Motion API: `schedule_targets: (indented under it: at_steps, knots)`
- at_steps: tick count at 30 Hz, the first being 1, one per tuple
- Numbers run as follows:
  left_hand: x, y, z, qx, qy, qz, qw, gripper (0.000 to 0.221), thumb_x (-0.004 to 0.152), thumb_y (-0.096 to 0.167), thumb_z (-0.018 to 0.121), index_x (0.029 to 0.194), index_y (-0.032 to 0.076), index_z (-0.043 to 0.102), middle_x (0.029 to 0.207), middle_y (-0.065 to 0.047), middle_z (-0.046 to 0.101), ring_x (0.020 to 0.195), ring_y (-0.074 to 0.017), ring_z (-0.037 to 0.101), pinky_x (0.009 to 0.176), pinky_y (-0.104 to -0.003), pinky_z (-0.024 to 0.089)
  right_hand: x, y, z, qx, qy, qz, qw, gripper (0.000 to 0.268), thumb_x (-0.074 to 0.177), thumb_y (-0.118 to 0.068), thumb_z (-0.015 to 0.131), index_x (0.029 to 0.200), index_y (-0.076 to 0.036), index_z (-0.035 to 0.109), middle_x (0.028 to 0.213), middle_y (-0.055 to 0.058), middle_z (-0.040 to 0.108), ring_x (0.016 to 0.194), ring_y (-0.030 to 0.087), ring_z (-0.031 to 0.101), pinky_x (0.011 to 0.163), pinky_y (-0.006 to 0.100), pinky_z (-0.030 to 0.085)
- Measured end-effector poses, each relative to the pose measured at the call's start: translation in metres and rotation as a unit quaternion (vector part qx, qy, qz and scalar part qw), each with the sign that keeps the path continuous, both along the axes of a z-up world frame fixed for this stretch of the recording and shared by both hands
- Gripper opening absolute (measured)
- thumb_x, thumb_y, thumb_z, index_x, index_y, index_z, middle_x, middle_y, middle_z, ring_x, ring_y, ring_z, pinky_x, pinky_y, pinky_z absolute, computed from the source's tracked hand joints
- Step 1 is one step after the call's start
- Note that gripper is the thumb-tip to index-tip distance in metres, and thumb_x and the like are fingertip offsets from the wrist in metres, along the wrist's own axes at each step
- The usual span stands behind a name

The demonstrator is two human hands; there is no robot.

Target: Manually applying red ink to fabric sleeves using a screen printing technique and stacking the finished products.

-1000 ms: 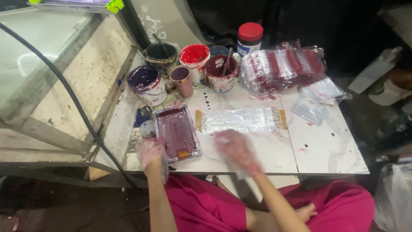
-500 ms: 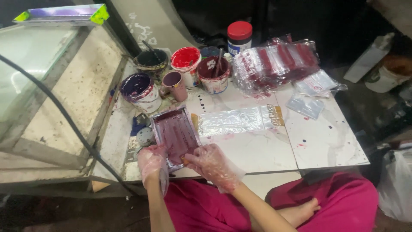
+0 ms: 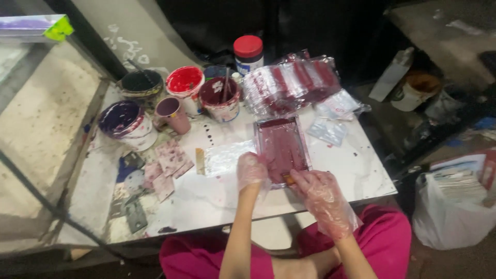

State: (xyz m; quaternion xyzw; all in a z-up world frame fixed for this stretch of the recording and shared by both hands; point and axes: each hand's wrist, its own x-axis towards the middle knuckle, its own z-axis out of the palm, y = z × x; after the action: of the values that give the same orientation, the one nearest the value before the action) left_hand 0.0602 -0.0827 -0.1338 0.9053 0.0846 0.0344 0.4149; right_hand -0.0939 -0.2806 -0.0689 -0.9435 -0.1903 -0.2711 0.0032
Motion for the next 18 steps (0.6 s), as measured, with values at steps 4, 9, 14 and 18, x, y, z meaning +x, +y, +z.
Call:
schedule_targets:
  at_steps: [4, 9, 14, 18]
  knots:
    - [-0.003, -0.046, 0.029, -0.086, 0.083, 0.008, 0.993, 0.007, 0.08, 0.007, 0.073, 0.079, 0.007, 0.066, 0.071, -0.007, 0.068, 0.065, -0.0203, 0.068, 0.055, -0.033, 0.053, 0.012, -0.035, -0.01, 0.016, -0.041, -0.025, 0.999, 0.049, 0.093, -0.026, 0.065, 0.141, -0.022, 0.058, 0.125, -0.004, 0.067, 0.109, 0.02, 0.062, 0.098, 0.037, 0.044]
    - [0.0, -0.061, 0.046, -0.002, 0.074, -0.011, 0.997, 0.007, 0.078, 0.008, 0.074, 0.078, 0.009, 0.068, 0.073, -0.009, 0.07, 0.069, -0.0248, 0.072, 0.058, -0.035, 0.058, 0.024, -0.048, -0.023, 0.039, -0.021, -0.015, 0.999, 0.057, 0.09, -0.014, 0.066, 0.145, -0.021, 0.054, 0.129, -0.005, 0.067, 0.112, 0.02, 0.062, 0.101, 0.038, 0.043]
    - [-0.012, -0.059, 0.095, 0.005, 0.174, 0.004, 0.985, 0.03, 0.068, -0.001, 0.089, 0.091, 0.005, 0.072, 0.088, -0.013, 0.074, 0.085, -0.0269, 0.075, 0.072, -0.033, 0.065, 0.029, -0.041, -0.013, -0.036, 0.015, -0.03, 0.999, 0.057, 0.087, -0.012, 0.063, 0.144, -0.019, 0.055, 0.127, -0.001, 0.067, 0.111, 0.023, 0.062, 0.098, 0.039, 0.046]
    - [-0.011, -0.063, 0.106, 0.088, 0.228, -0.033, 0.969, 0.056, 0.06, -0.006, 0.094, 0.109, 0.003, 0.067, 0.102, -0.01, 0.07, 0.102, -0.0243, 0.072, 0.089, -0.028, 0.064, 0.033, -0.043, -0.023, 0.009, 0.013, -0.007, 1.0, 0.056, 0.089, -0.013, 0.061, 0.144, -0.016, 0.054, 0.13, 0.0, 0.065, 0.114, 0.025, 0.061, 0.102, 0.042, 0.043]
